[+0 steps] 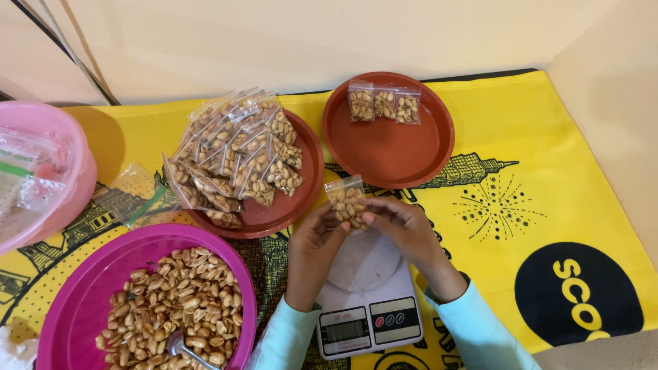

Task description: Weighing peanuts on a digital scale and packaging them into small plastic bags.

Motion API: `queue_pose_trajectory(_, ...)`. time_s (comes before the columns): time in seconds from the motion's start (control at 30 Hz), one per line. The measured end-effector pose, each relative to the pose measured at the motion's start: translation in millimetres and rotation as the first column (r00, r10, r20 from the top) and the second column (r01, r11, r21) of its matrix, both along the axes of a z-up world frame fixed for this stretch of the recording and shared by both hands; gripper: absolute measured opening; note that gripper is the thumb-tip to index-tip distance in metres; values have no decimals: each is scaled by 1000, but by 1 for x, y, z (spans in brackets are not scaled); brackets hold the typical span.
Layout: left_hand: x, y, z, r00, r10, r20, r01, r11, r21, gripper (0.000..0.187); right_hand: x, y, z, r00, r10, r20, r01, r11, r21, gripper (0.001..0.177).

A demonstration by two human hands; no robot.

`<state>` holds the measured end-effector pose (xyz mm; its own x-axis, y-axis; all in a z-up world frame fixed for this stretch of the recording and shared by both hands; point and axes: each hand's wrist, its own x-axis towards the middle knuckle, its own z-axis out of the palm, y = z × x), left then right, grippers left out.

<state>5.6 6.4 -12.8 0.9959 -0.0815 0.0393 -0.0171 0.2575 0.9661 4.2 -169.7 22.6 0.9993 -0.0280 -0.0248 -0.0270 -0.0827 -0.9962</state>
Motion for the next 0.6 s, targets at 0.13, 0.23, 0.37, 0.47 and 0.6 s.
queue_pose_trajectory(0.13,0,1,0,999,-7,-32,6,1000,-25,48,-2,1,-3,1000,-24,-17,24,1000,-7,33)
queue_pose_trajectory(0.23,0,2,-6,999,-2,-48,2,1000,-16,48,-2,1,-2,999,-42,-14,43,998,43,34)
queue_pose_trajectory(0.37,0,0,-7,998,-20,-58,19,1000,-25,51,-1,-1,-10,998,-55,-13,56,995,82,40)
queue_pose_trajectory(0.47,-1,-1,-6,997,-29,-72,27,999,-23,51,1,-6,-17,998,-63,-4,63,992,106,49)
queue_pose_trajectory(0.6,-3,-1,8,996,-28,-82,28,1000,-1,45,2,-9,-23,998,-70,1,69,988,138,52)
